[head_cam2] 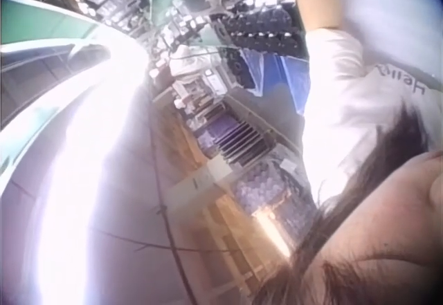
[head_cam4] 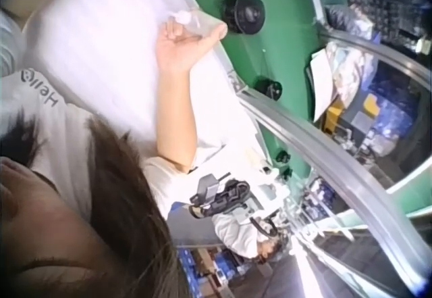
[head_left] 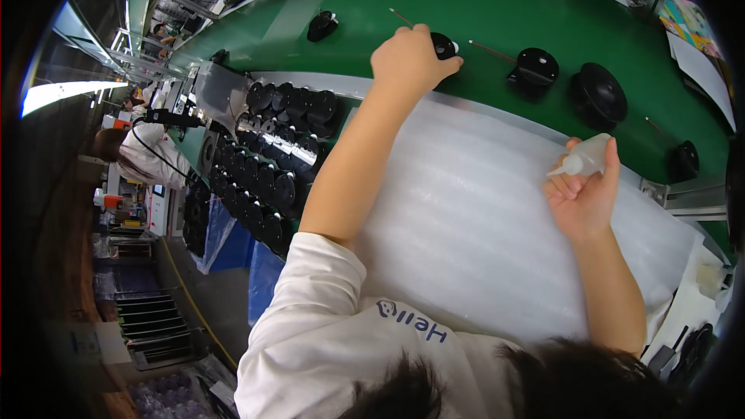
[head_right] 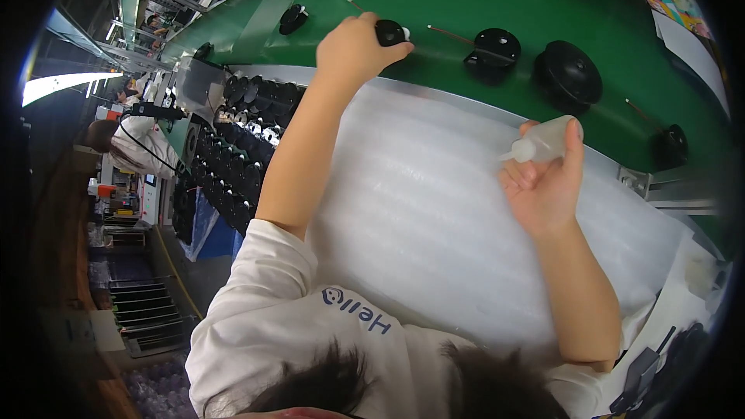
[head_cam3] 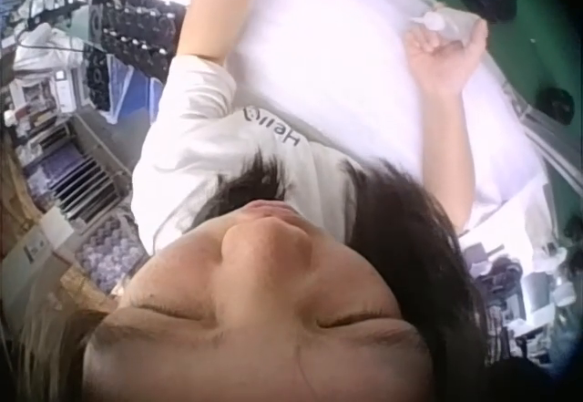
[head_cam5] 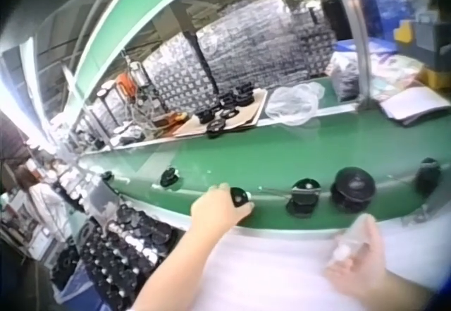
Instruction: The person assembles black plastic components by applying adhesive to them with a glue bottle.
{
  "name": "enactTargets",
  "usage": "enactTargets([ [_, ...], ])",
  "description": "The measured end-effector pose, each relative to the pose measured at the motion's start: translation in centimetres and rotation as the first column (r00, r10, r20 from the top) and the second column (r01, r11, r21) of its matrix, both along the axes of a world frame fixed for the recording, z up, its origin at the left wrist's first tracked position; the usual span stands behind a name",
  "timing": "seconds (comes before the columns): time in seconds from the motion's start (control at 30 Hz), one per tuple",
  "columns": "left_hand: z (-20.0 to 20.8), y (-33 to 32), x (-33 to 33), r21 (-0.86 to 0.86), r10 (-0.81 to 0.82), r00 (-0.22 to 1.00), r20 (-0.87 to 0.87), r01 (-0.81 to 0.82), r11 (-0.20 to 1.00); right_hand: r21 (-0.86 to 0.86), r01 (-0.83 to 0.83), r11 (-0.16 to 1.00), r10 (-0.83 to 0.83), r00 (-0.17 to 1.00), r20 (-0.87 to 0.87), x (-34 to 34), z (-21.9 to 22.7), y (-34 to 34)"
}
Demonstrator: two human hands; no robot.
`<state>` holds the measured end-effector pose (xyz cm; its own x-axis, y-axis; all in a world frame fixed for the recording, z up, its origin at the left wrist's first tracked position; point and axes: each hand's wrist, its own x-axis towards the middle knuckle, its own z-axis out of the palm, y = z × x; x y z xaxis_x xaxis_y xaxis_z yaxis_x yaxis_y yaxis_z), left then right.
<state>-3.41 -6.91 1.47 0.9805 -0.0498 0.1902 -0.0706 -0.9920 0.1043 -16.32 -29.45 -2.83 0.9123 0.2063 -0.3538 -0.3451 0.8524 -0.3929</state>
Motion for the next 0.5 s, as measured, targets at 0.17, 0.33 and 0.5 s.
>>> enactTargets([
  [0.17,2.8,-0.3,-5.4,-0.35,-0.17,0.957,0.234,0.246,0.904,-0.216,0.123,0.969,-0.056,0.955,0.293,-1.7,1.6,-0.3],
  [0.33,1.0,-0.3,-7.5,-0.572,-0.403,0.607,0.685,0.791,0.219,-0.386,0.285,0.877,0.105,0.671,0.734,-4.5,5.1,-0.6],
  [0.5,-0.3,-2.3,-9.1,-0.366,-0.577,0.346,0.739,0.927,0.088,-0.449,0.567,0.69,0.417,0.196,0.888,-5.9,7.7,-2.7],
])
